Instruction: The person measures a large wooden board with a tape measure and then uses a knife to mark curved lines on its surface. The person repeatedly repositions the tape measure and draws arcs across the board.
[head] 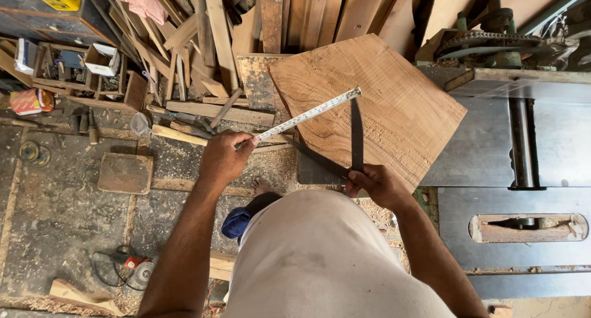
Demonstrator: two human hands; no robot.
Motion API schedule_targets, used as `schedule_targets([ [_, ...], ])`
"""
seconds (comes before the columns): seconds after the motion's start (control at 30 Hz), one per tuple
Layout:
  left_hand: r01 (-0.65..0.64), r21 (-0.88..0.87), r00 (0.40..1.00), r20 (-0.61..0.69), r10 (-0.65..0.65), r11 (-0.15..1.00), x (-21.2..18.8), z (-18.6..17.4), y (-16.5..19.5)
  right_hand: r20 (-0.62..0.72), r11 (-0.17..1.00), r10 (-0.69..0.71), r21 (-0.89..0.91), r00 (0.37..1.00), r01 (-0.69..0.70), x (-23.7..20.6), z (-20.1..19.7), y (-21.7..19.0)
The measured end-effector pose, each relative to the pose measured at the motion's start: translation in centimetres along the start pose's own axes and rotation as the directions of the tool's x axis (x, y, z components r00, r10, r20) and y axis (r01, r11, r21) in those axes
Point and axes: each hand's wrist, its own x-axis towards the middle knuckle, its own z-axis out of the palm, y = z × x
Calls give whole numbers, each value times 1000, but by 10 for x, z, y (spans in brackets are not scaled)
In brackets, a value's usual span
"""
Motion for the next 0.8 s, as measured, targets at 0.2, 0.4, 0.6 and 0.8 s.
schedule_targets([
  [0.2, -26, -9, 999, -36, 25, 1000, -2, 2, 4, -69, 993, -97, 67, 993, 101, 1, 1, 1],
  [0.4, 8, -22, 999, -53, -9, 1000, -2, 0, 2, -78, 988, -103, 109, 992, 112, 12, -6, 6],
  [0.6, 4, -20, 999, -38, -5, 1000, 1, 2, -3, -45, 987, -159, -35, 986, 157, 19, -14, 6],
  [0.8, -6, -56, 998, -66, 2, 998, -3, 5, -5, 0, 980, -197, 40, 981, 196, 20, -16, 7],
])
